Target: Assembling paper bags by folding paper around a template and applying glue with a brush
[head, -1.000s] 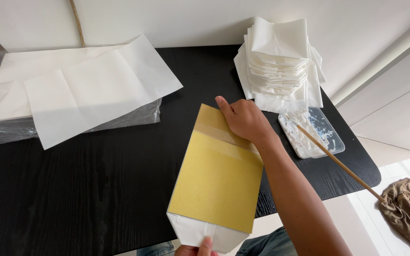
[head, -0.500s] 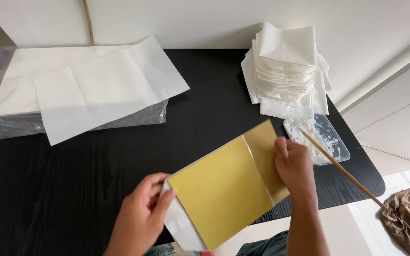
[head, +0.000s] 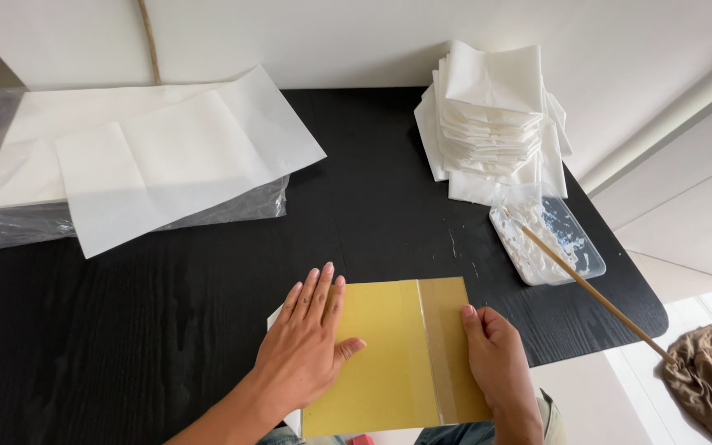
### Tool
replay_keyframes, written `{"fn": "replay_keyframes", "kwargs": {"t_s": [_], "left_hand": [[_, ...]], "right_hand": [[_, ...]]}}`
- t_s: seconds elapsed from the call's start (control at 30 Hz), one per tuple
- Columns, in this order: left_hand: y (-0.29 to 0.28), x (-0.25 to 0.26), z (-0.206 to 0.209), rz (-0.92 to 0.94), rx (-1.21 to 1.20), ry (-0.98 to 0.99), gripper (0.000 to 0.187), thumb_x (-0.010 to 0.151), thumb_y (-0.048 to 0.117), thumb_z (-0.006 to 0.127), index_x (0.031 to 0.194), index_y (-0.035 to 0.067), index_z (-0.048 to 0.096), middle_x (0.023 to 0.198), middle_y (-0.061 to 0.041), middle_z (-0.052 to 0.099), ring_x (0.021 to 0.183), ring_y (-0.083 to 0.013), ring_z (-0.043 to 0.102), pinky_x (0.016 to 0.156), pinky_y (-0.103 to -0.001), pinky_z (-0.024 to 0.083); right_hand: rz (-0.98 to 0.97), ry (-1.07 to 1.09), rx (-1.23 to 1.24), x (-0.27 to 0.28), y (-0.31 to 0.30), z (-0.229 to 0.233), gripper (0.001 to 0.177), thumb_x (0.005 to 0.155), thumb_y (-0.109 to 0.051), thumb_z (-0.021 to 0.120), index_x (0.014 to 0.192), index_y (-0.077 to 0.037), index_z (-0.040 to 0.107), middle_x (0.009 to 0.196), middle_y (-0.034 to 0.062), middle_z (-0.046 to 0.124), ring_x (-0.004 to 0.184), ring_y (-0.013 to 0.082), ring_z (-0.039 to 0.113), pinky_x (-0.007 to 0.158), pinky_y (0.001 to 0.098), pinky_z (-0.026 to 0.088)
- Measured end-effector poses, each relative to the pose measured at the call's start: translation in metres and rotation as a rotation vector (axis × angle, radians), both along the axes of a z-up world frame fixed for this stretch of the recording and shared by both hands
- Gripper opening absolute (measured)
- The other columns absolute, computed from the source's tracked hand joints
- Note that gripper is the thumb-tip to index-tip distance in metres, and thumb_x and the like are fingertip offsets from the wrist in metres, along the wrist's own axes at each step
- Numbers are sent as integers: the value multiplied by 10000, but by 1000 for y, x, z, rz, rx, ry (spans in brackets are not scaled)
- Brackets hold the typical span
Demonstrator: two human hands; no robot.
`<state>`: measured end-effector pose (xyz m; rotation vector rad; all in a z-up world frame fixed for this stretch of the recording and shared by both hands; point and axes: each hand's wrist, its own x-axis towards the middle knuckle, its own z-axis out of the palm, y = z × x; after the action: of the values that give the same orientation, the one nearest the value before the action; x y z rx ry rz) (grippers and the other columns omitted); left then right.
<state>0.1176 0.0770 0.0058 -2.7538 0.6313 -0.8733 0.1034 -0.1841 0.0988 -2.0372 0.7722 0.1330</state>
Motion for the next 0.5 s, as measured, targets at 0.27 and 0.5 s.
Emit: {"fn": "replay_keyframes", "kwargs": {"t_s": [0.27, 0.5], "left_hand": [[-4, -22, 6, 15, -72, 126, 955, 1037, 795, 142, 1625, 43, 162, 1698, -184, 146, 1565, -323, 152, 1280, -412, 133], [4, -37, 12, 49, -38, 121, 957, 1036, 792, 93, 1618, 35, 146, 1712, -167, 123, 1603, -294, 98, 1302, -380, 92]], "right_hand": [[1, 57, -59, -1, 5, 1, 464, 1116, -395, 502, 784, -71, 529, 740, 62, 568, 685, 196, 483, 627, 379, 388], [22, -7, -66, -5, 0, -12, 485, 1112, -384, 519, 734, -85, 467, 688, 22, 479, 647, 167, 400, 577, 360, 348]]}}
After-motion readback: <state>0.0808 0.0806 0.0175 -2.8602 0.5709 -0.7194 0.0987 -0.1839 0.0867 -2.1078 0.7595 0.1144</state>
